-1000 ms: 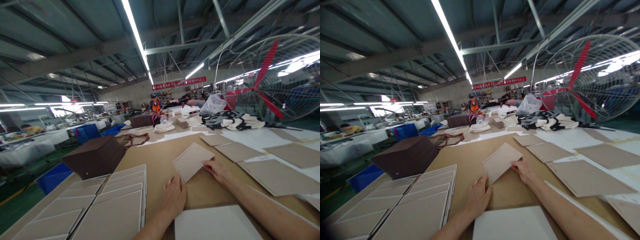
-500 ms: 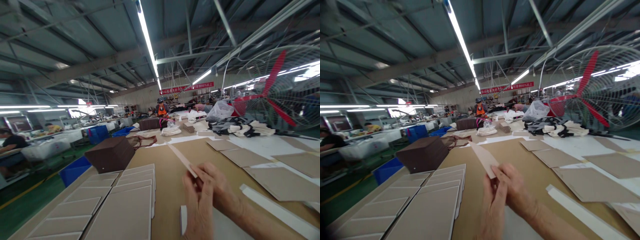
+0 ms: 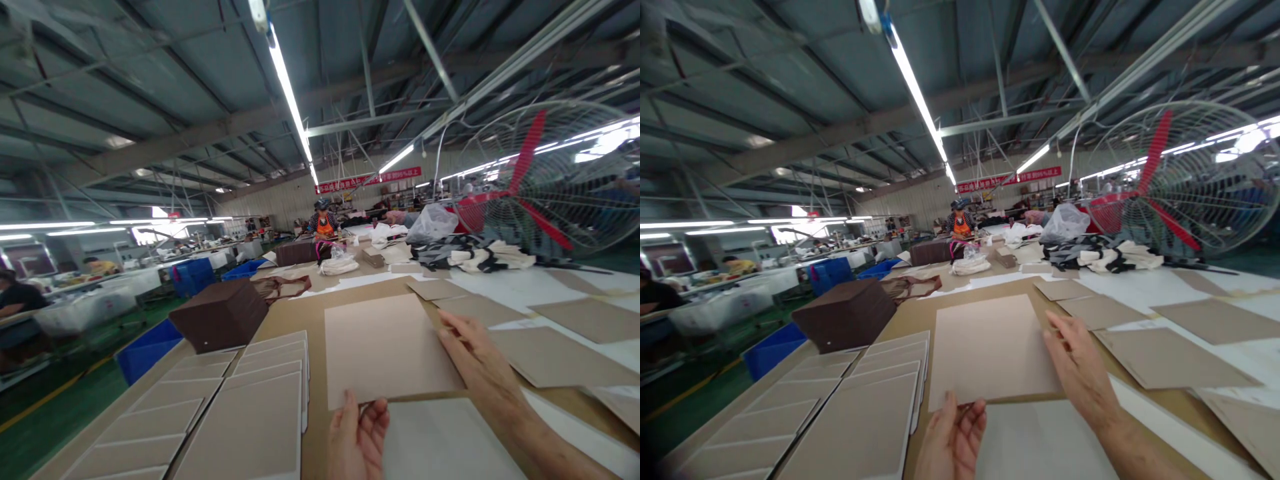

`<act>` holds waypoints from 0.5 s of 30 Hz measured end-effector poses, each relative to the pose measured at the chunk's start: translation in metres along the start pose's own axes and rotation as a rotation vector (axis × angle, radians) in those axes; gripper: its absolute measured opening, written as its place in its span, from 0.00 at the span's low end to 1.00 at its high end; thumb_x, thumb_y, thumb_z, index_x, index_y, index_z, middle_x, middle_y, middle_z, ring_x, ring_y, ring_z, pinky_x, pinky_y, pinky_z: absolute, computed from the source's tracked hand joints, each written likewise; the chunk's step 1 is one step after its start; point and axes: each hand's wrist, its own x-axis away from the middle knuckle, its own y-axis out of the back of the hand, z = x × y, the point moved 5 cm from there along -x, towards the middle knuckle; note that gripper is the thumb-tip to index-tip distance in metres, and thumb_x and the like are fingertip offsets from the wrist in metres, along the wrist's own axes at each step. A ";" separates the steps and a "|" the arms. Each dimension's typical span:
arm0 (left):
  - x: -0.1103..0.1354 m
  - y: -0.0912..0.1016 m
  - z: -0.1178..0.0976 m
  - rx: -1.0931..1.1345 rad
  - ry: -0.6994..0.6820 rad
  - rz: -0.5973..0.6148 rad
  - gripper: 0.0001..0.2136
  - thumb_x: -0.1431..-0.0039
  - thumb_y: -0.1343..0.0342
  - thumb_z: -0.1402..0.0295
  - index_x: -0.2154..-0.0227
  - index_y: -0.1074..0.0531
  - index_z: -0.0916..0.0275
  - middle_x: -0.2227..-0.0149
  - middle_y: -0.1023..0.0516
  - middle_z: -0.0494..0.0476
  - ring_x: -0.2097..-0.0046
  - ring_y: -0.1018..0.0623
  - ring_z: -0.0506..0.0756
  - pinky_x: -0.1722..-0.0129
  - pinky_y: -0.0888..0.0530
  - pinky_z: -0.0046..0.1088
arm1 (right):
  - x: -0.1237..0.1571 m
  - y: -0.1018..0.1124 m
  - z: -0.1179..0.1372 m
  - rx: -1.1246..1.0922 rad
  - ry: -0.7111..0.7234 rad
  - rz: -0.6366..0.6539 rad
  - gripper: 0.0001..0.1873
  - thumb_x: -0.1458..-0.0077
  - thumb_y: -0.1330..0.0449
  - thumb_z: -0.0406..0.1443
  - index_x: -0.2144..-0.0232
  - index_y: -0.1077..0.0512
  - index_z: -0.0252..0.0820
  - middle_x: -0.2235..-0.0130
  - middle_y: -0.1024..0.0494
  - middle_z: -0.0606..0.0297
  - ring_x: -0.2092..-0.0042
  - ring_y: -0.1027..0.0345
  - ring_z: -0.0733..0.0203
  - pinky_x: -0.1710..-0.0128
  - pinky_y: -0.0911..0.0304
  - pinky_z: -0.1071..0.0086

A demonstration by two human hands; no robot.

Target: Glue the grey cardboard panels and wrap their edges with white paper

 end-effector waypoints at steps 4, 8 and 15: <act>0.007 0.006 0.014 -0.018 0.043 -0.009 0.10 0.46 0.34 0.70 0.75 0.31 0.64 0.77 0.21 0.56 0.72 0.19 0.53 0.71 0.21 0.24 | -0.006 0.002 -0.007 -0.029 -0.066 0.059 0.26 0.40 0.51 0.50 0.49 0.26 0.43 0.53 0.27 0.58 0.49 0.32 0.53 0.49 0.37 0.59; 0.011 0.006 0.021 -0.049 0.064 0.000 0.11 0.47 0.33 0.67 0.75 0.30 0.65 0.76 0.21 0.56 0.73 0.19 0.52 0.71 0.22 0.24 | -0.004 0.009 0.000 -0.055 -0.123 0.002 0.26 0.47 0.45 0.51 0.55 0.23 0.42 0.57 0.23 0.59 0.54 0.30 0.51 0.53 0.35 0.58; 0.012 0.023 0.017 -0.173 0.064 -0.034 0.18 0.52 0.31 0.55 0.68 0.27 0.64 0.72 0.22 0.55 0.70 0.20 0.53 0.76 0.26 0.22 | 0.011 0.025 -0.014 -0.438 -0.652 -0.048 0.34 0.62 0.33 0.53 0.53 0.24 0.44 0.66 0.21 0.62 0.72 0.30 0.58 0.77 0.36 0.68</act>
